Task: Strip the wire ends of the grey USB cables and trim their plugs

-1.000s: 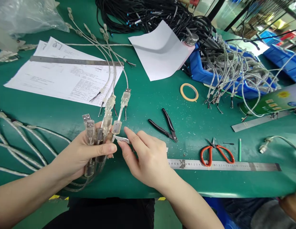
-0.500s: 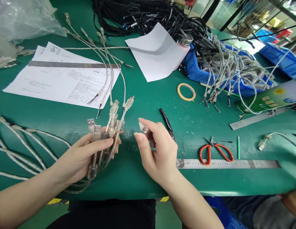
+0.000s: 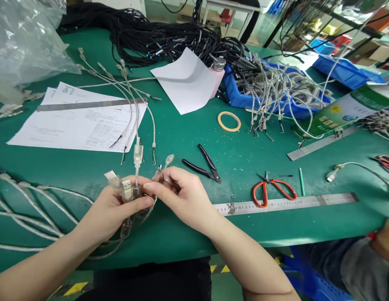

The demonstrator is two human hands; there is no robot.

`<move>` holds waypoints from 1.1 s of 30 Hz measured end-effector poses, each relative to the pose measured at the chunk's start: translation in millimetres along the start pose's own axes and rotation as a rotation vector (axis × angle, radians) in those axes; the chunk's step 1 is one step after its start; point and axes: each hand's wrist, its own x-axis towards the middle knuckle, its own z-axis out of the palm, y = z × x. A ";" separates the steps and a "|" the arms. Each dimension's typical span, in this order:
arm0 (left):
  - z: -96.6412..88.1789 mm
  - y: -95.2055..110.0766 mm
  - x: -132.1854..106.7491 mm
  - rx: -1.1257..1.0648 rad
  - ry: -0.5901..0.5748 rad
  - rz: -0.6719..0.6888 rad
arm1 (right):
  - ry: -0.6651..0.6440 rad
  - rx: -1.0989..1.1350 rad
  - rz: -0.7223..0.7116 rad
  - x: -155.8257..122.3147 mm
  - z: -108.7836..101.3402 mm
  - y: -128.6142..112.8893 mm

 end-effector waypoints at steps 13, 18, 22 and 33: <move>-3.2 34.3 3.0 -0.008 0.044 -0.011 | 0.103 0.667 0.005 5.5 -14.3 3.5; 3.4 38.8 3.1 0.234 -0.129 -0.066 | 0.119 0.567 -0.026 7.0 -19.0 2.3; 1.2 32.2 19.4 -0.009 -0.031 -0.012 | 0.272 -0.015 -0.093 14.0 -27.6 11.4; -11.6 21.9 28.2 -0.329 0.155 0.011 | 0.139 -0.539 0.154 41.2 -7.5 33.1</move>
